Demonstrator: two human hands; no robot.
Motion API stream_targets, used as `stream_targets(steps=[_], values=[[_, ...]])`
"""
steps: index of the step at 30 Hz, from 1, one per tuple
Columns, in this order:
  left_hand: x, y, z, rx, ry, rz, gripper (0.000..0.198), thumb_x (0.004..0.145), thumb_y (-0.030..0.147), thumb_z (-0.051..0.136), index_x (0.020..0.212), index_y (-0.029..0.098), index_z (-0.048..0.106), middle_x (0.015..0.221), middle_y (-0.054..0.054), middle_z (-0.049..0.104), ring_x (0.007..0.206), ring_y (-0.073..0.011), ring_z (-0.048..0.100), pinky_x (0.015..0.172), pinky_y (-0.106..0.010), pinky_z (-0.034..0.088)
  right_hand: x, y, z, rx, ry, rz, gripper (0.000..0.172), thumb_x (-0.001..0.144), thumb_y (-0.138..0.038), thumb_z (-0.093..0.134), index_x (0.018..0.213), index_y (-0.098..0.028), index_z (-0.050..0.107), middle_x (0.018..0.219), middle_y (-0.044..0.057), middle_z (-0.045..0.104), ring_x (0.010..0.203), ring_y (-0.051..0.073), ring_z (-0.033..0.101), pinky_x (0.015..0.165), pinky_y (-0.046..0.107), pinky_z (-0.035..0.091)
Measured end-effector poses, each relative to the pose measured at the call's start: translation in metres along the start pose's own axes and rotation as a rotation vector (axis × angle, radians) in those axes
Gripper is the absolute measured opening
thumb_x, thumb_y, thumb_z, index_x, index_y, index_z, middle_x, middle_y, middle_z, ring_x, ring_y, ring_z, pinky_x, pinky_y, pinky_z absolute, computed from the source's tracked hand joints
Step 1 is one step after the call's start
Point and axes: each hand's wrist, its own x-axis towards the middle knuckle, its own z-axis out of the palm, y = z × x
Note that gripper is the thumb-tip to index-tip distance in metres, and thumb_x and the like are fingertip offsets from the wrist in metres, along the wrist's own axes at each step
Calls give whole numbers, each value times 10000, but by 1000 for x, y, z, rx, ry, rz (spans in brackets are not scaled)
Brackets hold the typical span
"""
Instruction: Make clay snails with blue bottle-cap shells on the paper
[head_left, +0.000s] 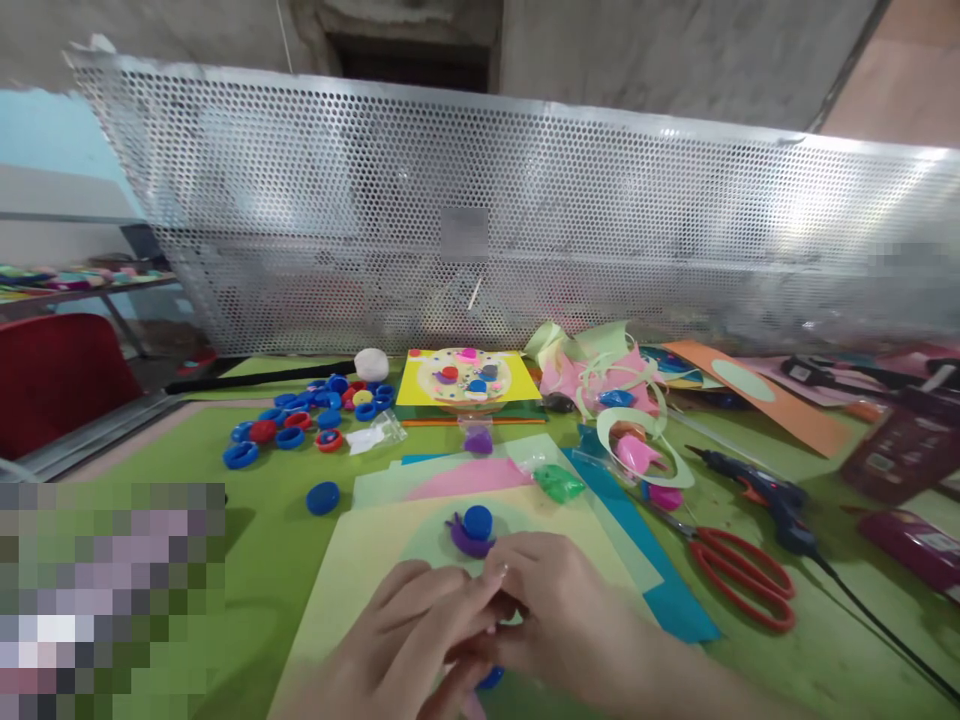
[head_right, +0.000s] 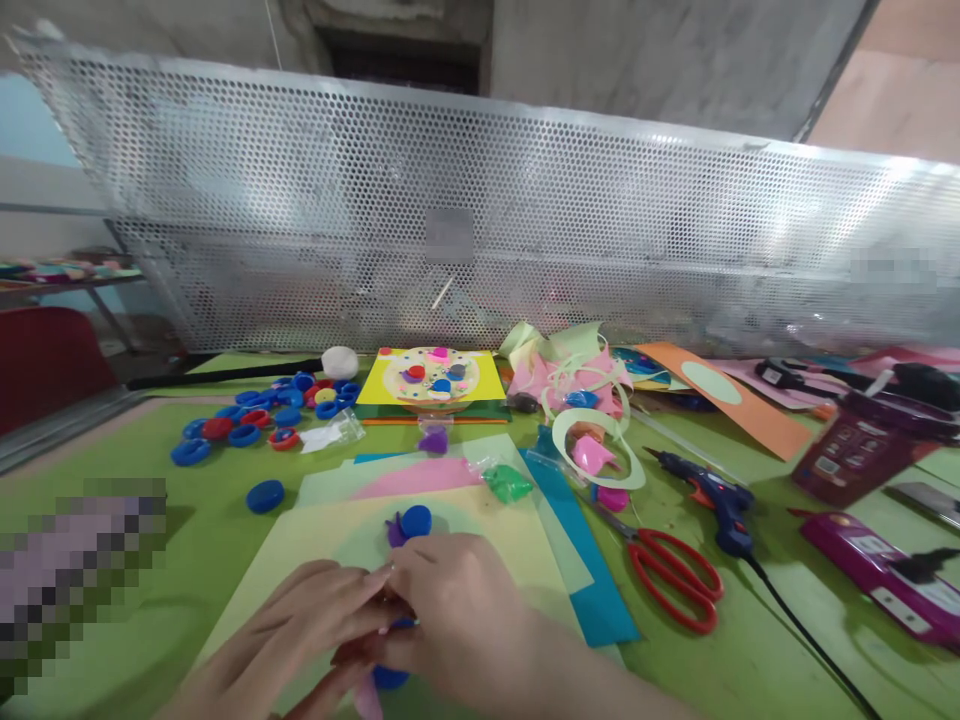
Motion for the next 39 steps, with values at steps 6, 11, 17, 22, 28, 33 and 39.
stream_targets(steps=[6, 11, 17, 22, 28, 33, 39], values=[[-3, 1, 7, -112, -85, -100, 551, 823, 108, 494, 1343, 230, 362, 995, -45, 688, 923, -174, 664, 754, -223, 563, 1, -2, 2, 52, 8, 0, 317, 735, -288, 712, 557, -167, 479, 484, -76, 448, 443, 56, 349, 438, 194, 250], [-4, -5, 3, -77, -42, -135, 505, 865, 178, 487, 1348, 198, 345, 1048, -71, 678, 998, -168, 639, 823, -222, 546, 3, 2, -5, 90, -65, 14, 251, 793, -336, 682, 659, -155, 570, 575, -36, 551, 512, 76, 444, 505, 189, 326], [-2, -2, 2, 64, 14, 21, 428, 933, 195, 372, 1352, 116, 338, 951, -96, 700, 885, -192, 650, 761, -283, 562, 5, 1, -7, 117, -114, 63, 185, 768, -248, 698, 668, -148, 579, 589, -37, 537, 517, 71, 436, 491, 165, 331], [-1, 8, 9, 161, -49, 127, 372, 903, 128, 408, 1273, 88, 424, 917, -90, 727, 914, -235, 643, 765, -348, 550, 3, -8, -3, -84, -25, 36, 257, 586, -188, 748, 533, -164, 498, 457, -72, 453, 420, 60, 298, 407, 210, 194], [0, 5, 2, 69, -87, -37, 577, 851, 138, 449, 1396, 151, 257, 1064, -105, 696, 989, -243, 618, 839, -397, 515, 4, -8, -9, -145, -131, 94, 167, 736, -219, 695, 623, -165, 585, 554, -24, 596, 481, 91, 498, 459, 195, 321], [-2, -3, -5, 10, -106, -195, 638, 883, 191, 448, 1434, 218, 128, 1132, -91, 681, 1089, -230, 585, 911, -397, 477, 5, 0, -12, -75, -191, 92, 151, 851, -264, 626, 762, -144, 608, 684, 14, 649, 588, 105, 582, 552, 179, 419], [-1, 4, 1, 22, -150, -103, 690, 811, 150, 489, 1424, 187, 176, 1167, -108, 661, 1092, -243, 592, 903, -383, 490, 3, -4, -8, -144, -145, 35, 219, 750, -301, 729, 662, -144, 605, 572, -7, 613, 503, 108, 551, 465, 197, 373]])
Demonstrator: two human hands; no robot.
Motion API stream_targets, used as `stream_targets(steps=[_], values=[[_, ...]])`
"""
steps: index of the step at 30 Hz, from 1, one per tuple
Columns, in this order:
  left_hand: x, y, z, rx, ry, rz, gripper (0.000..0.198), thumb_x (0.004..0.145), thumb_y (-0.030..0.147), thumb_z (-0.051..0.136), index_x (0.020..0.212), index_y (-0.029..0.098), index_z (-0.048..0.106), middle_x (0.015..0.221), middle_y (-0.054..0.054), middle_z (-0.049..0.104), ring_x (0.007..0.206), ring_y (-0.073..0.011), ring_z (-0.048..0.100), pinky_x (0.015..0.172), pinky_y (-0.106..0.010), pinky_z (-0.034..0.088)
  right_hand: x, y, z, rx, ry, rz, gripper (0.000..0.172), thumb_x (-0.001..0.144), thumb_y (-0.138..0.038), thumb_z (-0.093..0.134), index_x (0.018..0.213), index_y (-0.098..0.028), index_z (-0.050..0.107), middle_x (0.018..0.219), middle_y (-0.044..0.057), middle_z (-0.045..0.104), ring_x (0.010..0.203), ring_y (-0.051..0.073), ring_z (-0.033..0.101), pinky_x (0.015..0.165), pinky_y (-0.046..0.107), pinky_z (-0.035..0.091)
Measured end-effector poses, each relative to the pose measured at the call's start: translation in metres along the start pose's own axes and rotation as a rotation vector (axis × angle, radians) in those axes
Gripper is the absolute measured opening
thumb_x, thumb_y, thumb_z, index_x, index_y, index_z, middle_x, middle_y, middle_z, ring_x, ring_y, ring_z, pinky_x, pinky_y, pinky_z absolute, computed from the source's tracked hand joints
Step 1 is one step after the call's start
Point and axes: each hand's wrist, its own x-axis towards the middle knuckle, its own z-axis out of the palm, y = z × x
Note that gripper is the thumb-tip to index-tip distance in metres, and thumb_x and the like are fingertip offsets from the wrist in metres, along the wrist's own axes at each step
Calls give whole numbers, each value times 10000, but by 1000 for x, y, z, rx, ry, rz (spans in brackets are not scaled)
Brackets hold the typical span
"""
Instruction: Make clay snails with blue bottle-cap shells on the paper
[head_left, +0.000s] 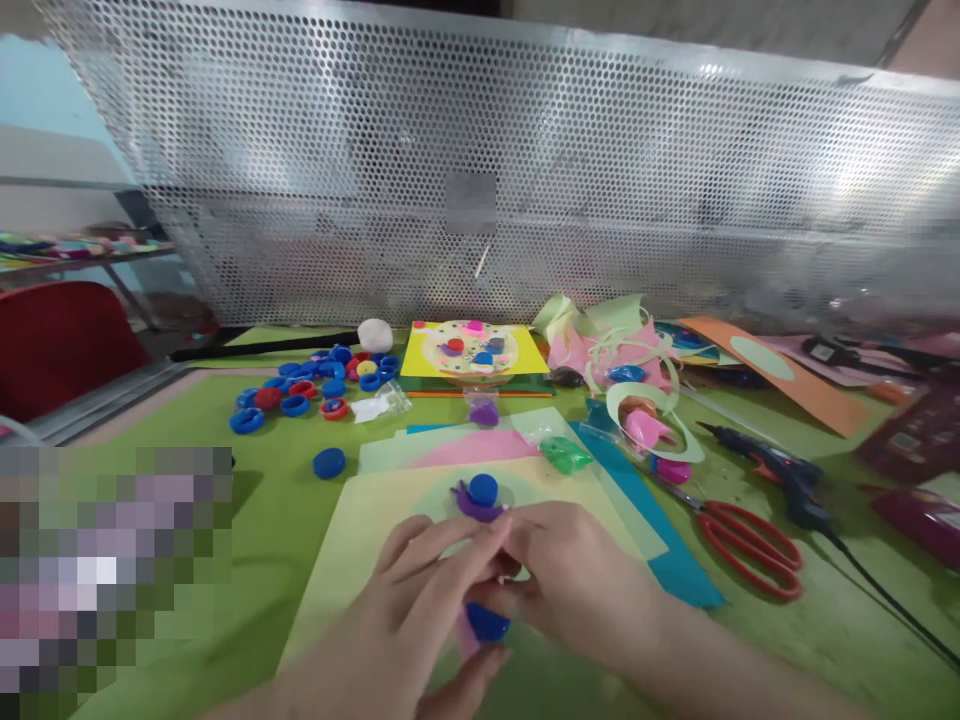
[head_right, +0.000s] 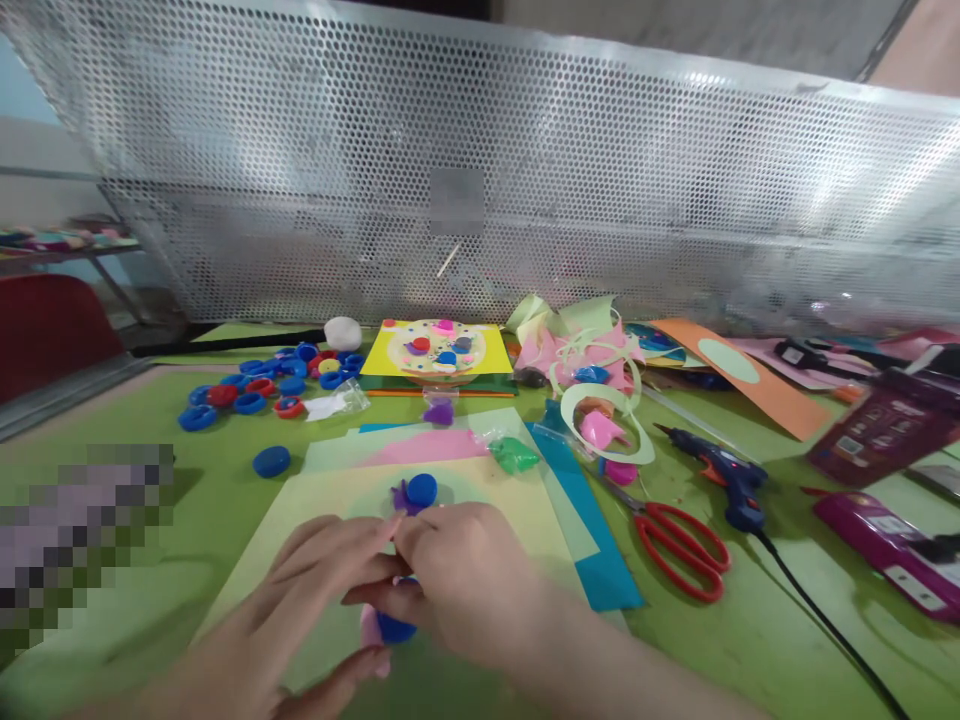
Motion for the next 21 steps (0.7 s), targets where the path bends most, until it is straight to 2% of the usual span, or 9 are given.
stream_targets(steps=[6, 11, 14, 17, 21], values=[[5, 3, -1, 46, 13, 76, 638, 774, 93, 493, 1377, 168, 297, 1103, -101, 694, 1053, -263, 608, 884, -414, 474, -1, -3, 0, -57, 83, -11, 191, 684, -199, 733, 572, -158, 584, 491, -37, 560, 419, 76, 464, 408, 199, 298], [1, 6, 8, 102, 26, 153, 740, 779, 67, 469, 1449, 147, 166, 1024, -93, 724, 1069, -330, 589, 837, -478, 467, 3, -9, -3, -133, 97, 38, 147, 635, -202, 684, 540, -178, 576, 399, -53, 488, 348, 72, 335, 361, 232, 180], [-3, 6, 11, 39, 12, 79, 749, 804, 89, 461, 1463, 175, 116, 1089, -102, 697, 1122, -311, 555, 919, -506, 417, 3, -9, -3, -142, 110, 66, 212, 661, -247, 685, 502, -185, 560, 406, -41, 524, 357, 79, 389, 392, 241, 191], [-3, 2, 7, -102, 26, -55, 702, 832, 139, 464, 1449, 231, 144, 1081, -76, 698, 1121, -272, 552, 974, -493, 385, 1, -3, -5, -127, 96, 91, 296, 687, -382, 735, 540, -174, 585, 470, -34, 596, 399, 81, 492, 420, 237, 229], [1, -8, -3, -238, 68, -240, 620, 878, 238, 480, 1428, 284, 198, 1010, -39, 726, 1074, -232, 591, 945, -423, 454, 1, 8, -10, -189, 97, 90, 405, 691, -537, 718, 564, -170, 602, 483, -30, 614, 425, 94, 544, 435, 244, 221]])
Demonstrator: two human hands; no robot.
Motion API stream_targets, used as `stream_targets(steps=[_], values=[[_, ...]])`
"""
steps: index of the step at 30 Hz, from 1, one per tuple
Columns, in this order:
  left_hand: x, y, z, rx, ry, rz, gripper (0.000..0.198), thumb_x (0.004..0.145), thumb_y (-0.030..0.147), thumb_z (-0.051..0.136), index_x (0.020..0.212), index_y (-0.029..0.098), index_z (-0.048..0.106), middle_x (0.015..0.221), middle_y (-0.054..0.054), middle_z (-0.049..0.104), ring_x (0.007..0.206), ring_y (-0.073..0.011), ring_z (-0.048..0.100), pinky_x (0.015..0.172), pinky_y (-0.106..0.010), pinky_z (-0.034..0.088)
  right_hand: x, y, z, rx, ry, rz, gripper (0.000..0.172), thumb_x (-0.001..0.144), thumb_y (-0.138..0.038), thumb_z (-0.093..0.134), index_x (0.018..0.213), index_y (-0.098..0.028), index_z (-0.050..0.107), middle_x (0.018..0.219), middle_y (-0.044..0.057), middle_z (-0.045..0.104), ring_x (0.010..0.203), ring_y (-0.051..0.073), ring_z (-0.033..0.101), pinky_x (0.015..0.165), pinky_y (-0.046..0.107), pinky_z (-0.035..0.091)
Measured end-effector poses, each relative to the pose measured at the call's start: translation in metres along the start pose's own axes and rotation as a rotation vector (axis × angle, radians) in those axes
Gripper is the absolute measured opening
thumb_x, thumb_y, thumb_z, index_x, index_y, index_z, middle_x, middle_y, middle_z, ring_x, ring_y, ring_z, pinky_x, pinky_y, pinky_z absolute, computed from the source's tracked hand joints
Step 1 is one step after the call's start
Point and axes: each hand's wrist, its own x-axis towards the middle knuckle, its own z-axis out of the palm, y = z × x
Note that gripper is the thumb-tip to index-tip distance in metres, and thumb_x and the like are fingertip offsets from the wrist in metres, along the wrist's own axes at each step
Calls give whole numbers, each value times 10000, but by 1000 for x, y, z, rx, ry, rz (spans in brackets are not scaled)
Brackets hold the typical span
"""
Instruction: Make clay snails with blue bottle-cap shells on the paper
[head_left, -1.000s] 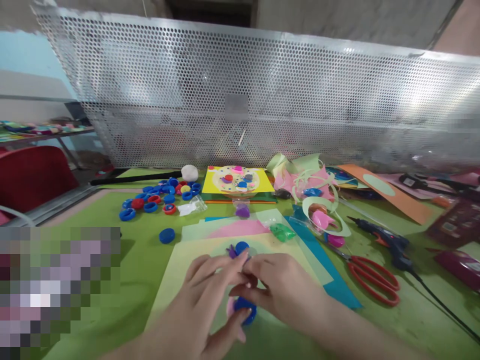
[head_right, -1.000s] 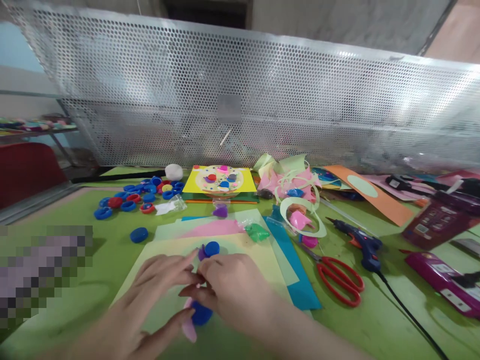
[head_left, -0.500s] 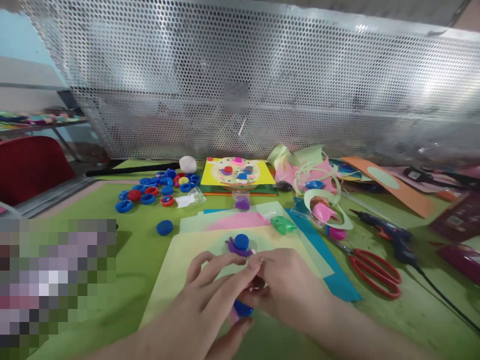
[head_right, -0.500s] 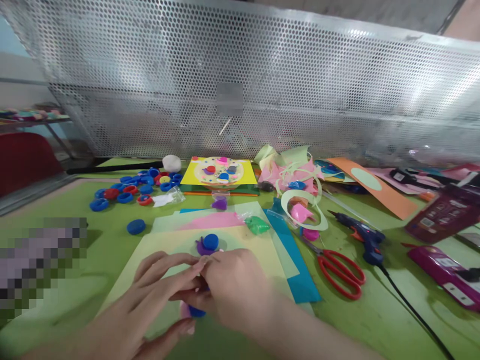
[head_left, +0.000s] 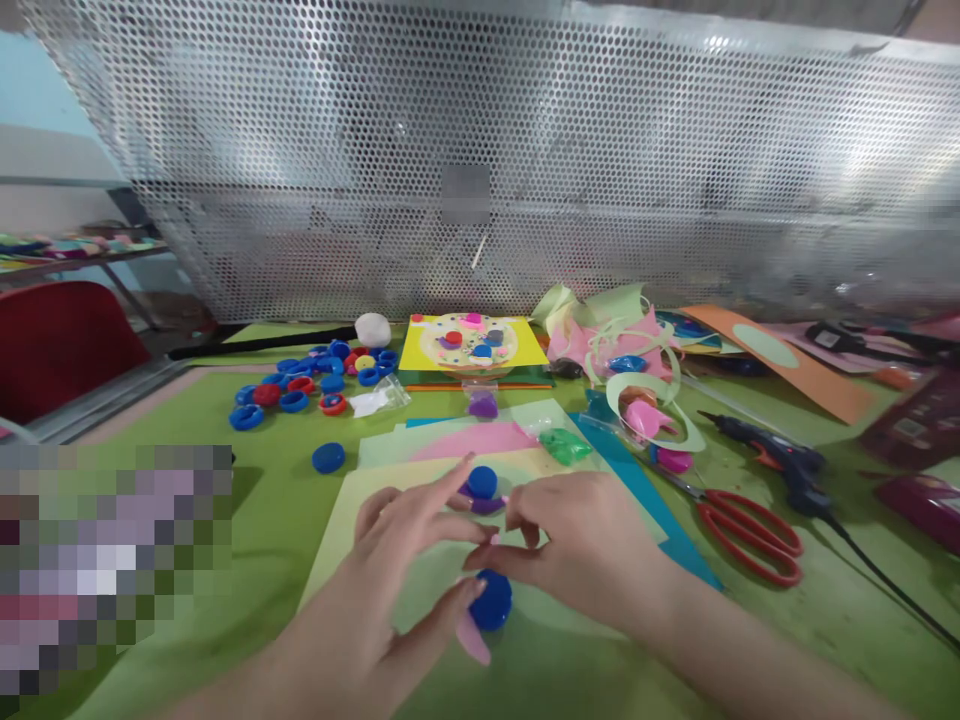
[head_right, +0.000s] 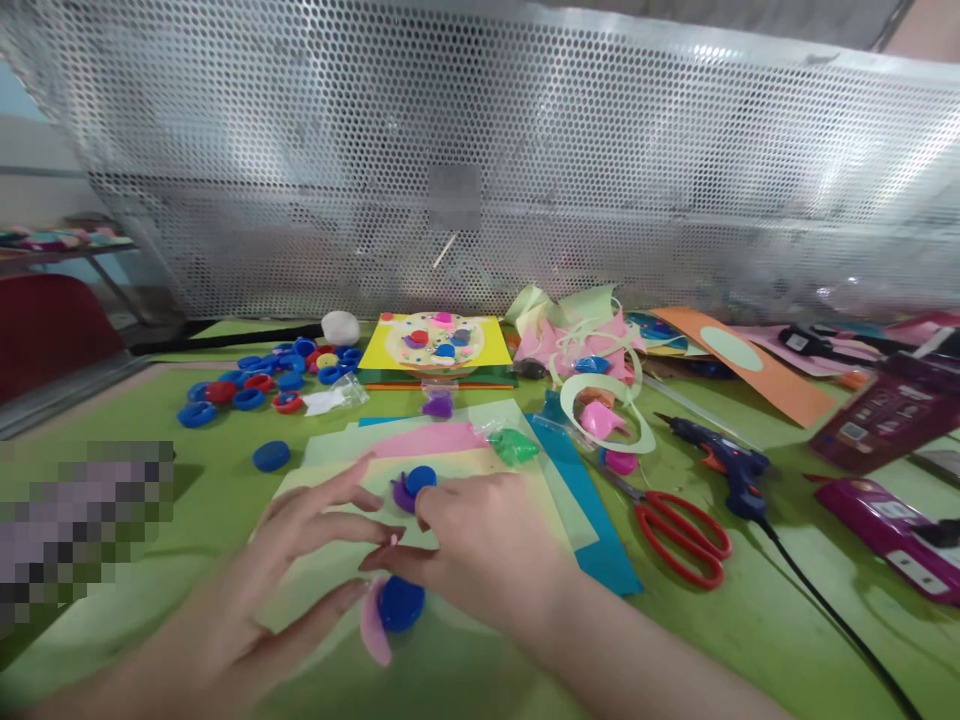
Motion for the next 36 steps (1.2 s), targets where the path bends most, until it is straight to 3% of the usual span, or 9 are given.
stream_targets(steps=[9, 12, 16, 18, 20, 23, 29, 33, 36], values=[[-8, 5, 7, -446, -187, -283, 619, 872, 317, 526, 1413, 403, 238, 1180, -16, 655, 1134, -214, 585, 850, -342, 561, 1, -9, 3, 5, -61, 2, 428, 605, -525, 768, 477, -175, 559, 403, -33, 556, 375, 93, 480, 431, 253, 170], [-5, 3, 10, -712, -264, -391, 543, 894, 352, 500, 1394, 383, 291, 1110, -32, 666, 1027, -220, 646, 765, -342, 585, 0, -11, 5, -19, -67, -15, 444, 592, -529, 761, 455, -173, 534, 389, -29, 530, 354, 86, 426, 429, 257, 153], [4, -3, 5, -885, -187, -525, 555, 836, 357, 607, 1341, 312, 381, 911, -10, 702, 959, -218, 674, 856, -370, 533, -1, -7, 5, -30, -17, -18, 496, 577, -615, 733, 471, -174, 531, 380, -46, 487, 368, 76, 410, 433, 254, 157], [8, -5, 1, -955, -218, -563, 613, 799, 302, 662, 1338, 317, 371, 837, 31, 690, 805, -196, 712, 849, -376, 524, -2, -5, 4, -39, 15, -34, 538, 547, -661, 730, 470, -168, 528, 379, -49, 483, 367, 68, 396, 433, 256, 150], [11, -6, 0, -1027, -257, -590, 641, 771, 259, 692, 1327, 318, 378, 796, 61, 668, 648, -163, 710, 773, -359, 537, -2, -5, 4, -42, 27, -58, 563, 523, -678, 736, 472, -158, 526, 387, -44, 499, 372, 65, 403, 434, 254, 146], [15, -6, -1, -1131, -273, -620, 673, 698, 236, 756, 1288, 273, 434, 732, 64, 657, 635, -158, 682, 649, -318, 543, -1, -6, 3, -49, -6, -74, 573, 535, -687, 725, 480, -150, 535, 392, -33, 519, 372, 70, 421, 433, 252, 139], [24, -2, -7, -1283, -190, -791, 505, 720, 254, 771, 1173, 194, 555, 654, 56, 669, 624, -75, 620, 634, -195, 487, 6, -10, -4, -52, -319, -4, 546, 610, -695, 670, 558, -157, 596, 470, -8, 584, 433, 106, 495, 441, 257, 155], [26, -3, -10, -1364, -118, -900, 506, 650, 269, 824, 1107, 201, 619, 649, 62, 667, 622, -65, 627, 626, -175, 488, 8, -11, -8, -39, -545, 44, 432, 744, -599, 611, 679, -172, 641, 617, 16, 669, 541, 153, 586, 460, 273, 192], [26, -5, -10, -1357, -59, -959, 542, 585, 251, 862, 1082, 212, 652, 689, 49, 691, 645, -63, 628, 650, -173, 490, 8, -12, -9, 28, -644, 50, 416, 724, -599, 625, 705, -183, 630, 683, 17, 683, 621, 184, 627, 480, 275, 239]])
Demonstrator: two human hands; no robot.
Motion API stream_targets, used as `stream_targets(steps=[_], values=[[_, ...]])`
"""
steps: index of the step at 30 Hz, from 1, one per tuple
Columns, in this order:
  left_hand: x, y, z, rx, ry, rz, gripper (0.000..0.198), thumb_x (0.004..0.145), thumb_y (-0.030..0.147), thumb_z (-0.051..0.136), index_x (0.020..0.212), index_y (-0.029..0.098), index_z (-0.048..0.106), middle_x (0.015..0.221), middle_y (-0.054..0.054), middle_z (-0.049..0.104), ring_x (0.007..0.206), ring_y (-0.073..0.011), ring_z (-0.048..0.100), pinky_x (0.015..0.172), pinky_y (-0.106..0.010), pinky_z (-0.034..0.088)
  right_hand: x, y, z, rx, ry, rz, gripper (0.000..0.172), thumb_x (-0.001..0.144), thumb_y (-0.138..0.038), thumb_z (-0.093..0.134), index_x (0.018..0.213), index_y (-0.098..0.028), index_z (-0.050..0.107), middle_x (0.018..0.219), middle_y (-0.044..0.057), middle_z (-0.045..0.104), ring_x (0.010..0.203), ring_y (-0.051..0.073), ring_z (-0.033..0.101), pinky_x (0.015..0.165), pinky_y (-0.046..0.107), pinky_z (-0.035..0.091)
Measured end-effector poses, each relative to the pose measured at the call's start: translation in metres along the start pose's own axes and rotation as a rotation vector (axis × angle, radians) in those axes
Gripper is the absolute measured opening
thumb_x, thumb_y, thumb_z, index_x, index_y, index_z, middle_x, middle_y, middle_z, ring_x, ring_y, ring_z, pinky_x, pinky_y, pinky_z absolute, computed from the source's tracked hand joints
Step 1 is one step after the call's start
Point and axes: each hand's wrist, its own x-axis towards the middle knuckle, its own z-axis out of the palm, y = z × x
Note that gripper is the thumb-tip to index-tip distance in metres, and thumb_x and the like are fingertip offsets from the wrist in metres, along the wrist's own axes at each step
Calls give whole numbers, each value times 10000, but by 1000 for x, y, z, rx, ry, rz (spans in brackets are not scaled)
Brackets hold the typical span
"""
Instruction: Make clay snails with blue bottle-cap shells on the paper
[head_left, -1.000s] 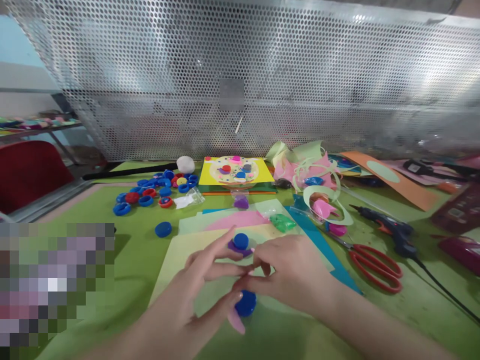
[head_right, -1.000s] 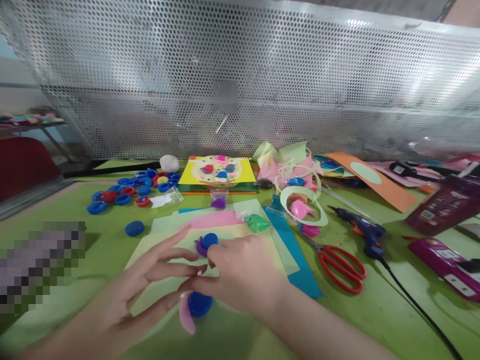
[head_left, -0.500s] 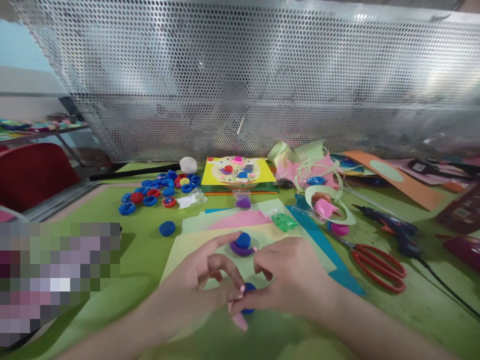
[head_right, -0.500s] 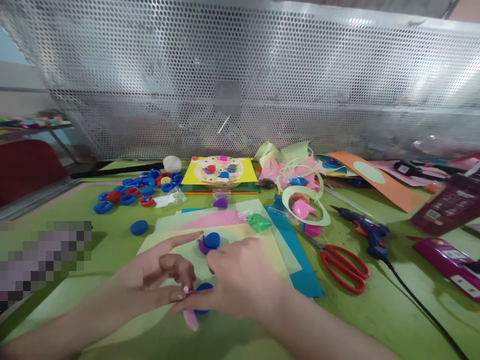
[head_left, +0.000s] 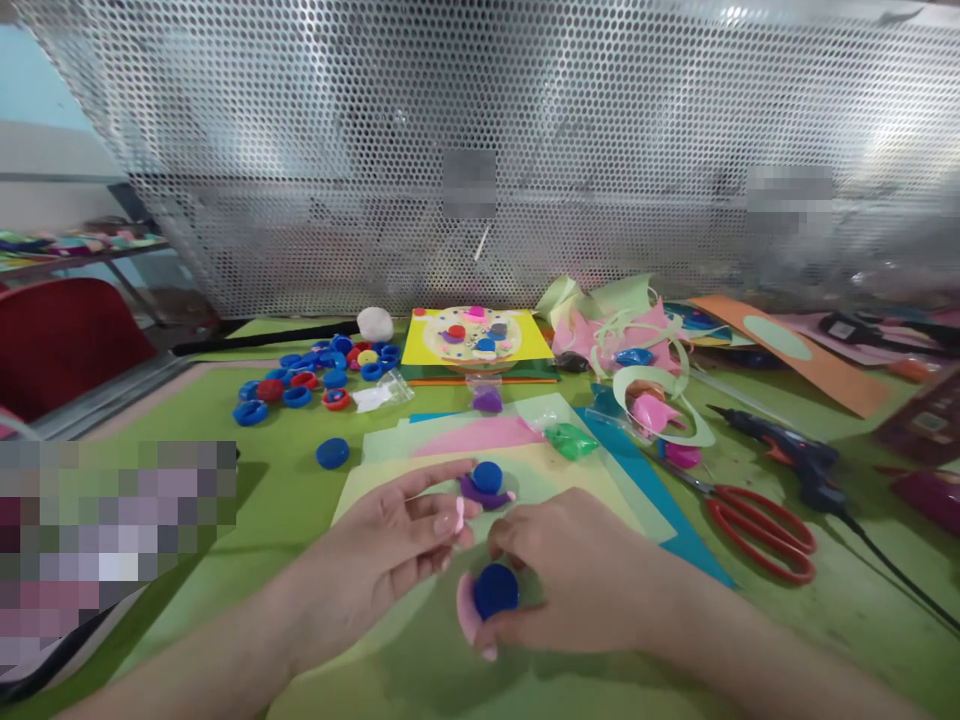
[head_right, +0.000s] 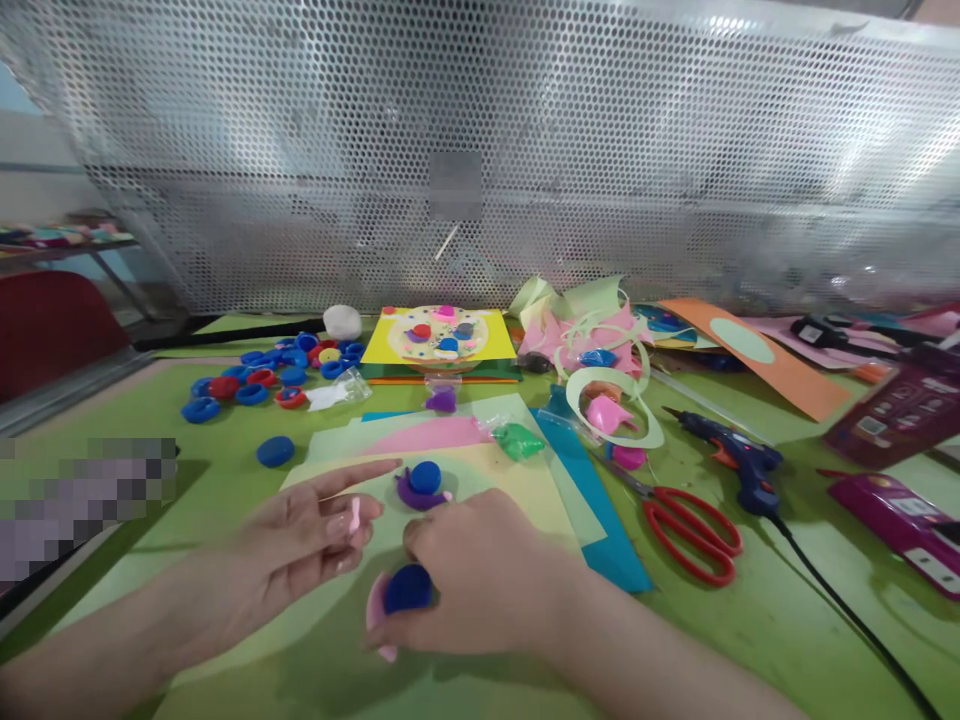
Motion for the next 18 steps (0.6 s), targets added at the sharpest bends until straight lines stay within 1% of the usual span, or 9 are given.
stream_targets(steps=[2, 4, 5, 8, 10, 12, 13, 15, 18], values=[[1, 0, -1, -7, 47, 13, 572, 537, 251, 885, 1066, 216, 669, 693, 38, 696, 652, -68, 623, 649, -179, 485, -1, 0, 0, 30, -32, -19, 425, 712, -610, 629, 734, -185, 623, 717, 17, 684, 653, 198, 636, 494, 276, 271], [2, 1, -2, 10, 38, 45, 571, 533, 274, 887, 1061, 224, 678, 647, 37, 681, 626, -70, 602, 625, -185, 474, -1, 1, -1, 54, -11, -8, 413, 742, -592, 612, 788, -181, 624, 764, 24, 686, 685, 208, 640, 517, 280, 310], [2, 0, -2, 29, 18, 59, 559, 550, 285, 879, 1069, 232, 679, 618, 41, 667, 604, -68, 585, 616, -188, 468, -1, 2, -1, 77, 23, 9, 397, 767, -570, 600, 834, -179, 627, 801, 27, 688, 712, 209, 643, 539, 283, 334], [2, -2, -3, 71, -37, 82, 491, 621, 312, 840, 1081, 253, 680, 595, 53, 637, 565, -60, 533, 599, -189, 446, -2, 5, -3, 163, 190, 51, 350, 815, -492, 596, 986, -187, 617, 903, 19, 688, 771, 192, 641, 610, 280, 381], [2, -4, -4, 76, -45, 95, 380, 631, 347, 827, 977, 232, 721, 596, 47, 629, 570, -61, 521, 586, -182, 428, -2, 7, -4, 198, 263, 48, 340, 805, -455, 626, 1027, -198, 611, 914, 6, 686, 748, 174, 630, 605, 269, 380], [3, -5, -3, 79, -38, 116, 273, 616, 390, 826, 773, 186, 736, 585, 35, 618, 573, -68, 518, 578, -184, 416, -3, 8, -3, 212, 291, 40, 335, 793, -438, 645, 1023, -196, 617, 885, -1, 684, 684, 153, 610, 573, 259, 367], [3, -6, -3, 80, -33, 126, 277, 603, 409, 827, 673, 168, 711, 567, 33, 602, 566, -72, 515, 571, -188, 411, -3, 8, -2, 224, 298, 35, 342, 791, -443, 649, 1024, -194, 619, 877, -3, 683, 651, 141, 596, 562, 254, 363], [5, -5, -3, 74, -26, 140, 344, 585, 437, 828, 552, 159, 630, 531, 47, 557, 527, -70, 497, 549, -195, 399, -3, 7, 0, 248, 313, 27, 373, 787, -467, 649, 1037, -192, 620, 853, -8, 678, 592, 120, 563, 539, 245, 356], [7, -3, -6, 65, -15, 152, 427, 558, 491, 823, 497, 162, 557, 430, 83, 460, 410, -41, 402, 462, -179, 331, -3, 6, 2, 266, 338, 10, 408, 775, -486, 661, 1056, -193, 620, 789, -20, 663, 556, 110, 526, 512, 235, 341]])
